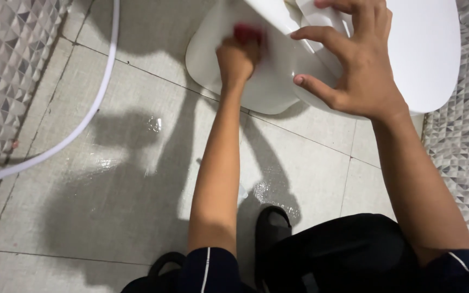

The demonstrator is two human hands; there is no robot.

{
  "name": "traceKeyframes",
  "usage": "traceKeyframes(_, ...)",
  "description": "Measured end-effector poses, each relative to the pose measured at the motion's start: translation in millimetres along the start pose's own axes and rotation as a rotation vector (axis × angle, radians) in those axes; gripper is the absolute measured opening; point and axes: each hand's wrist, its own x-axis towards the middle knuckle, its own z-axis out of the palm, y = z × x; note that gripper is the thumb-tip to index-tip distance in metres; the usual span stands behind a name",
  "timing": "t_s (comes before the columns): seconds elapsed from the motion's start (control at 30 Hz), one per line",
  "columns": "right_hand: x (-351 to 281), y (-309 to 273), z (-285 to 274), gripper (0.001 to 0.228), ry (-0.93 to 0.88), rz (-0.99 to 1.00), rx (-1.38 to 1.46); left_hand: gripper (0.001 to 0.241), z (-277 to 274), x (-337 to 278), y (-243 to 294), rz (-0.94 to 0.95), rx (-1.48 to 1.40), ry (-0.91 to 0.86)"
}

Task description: The person cleans a white toilet by spraying a blue liquid cleaner onto the seat and scrubbing it with a pink brush. They repeatedly apply the cleaner and scrub the top and sides of the toilet seat and the base of the bowl.

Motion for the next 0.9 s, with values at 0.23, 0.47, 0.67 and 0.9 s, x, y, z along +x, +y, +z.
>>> traceKeyframes(0.23,-7.3,6.2,4.2,0.047,0.001,0.014,0.0,0.04,-52.4,13.9,54.7,-0.026,-0.251,0.029)
traceKeyframes(0.47,-4.2,2.4,2.6,0.046,0.005,0.033,-0.013,0.038,-45.0,9.9,40.6,0.131,-0.137,0.012)
traceKeyframes(0.67,-2.0,7.8,4.9,0.047,-0.026,0.02,-0.069,0.039,-75.0,3.1,46.8,-0.015,-0.146,-0.138)
traceKeyframes(0.9,-8.0,10.7,8.1,0.047,0.026,-0.02,-0.084,0.028,-66.1,4.1,-73.6,-0.136,0.198,-0.13)
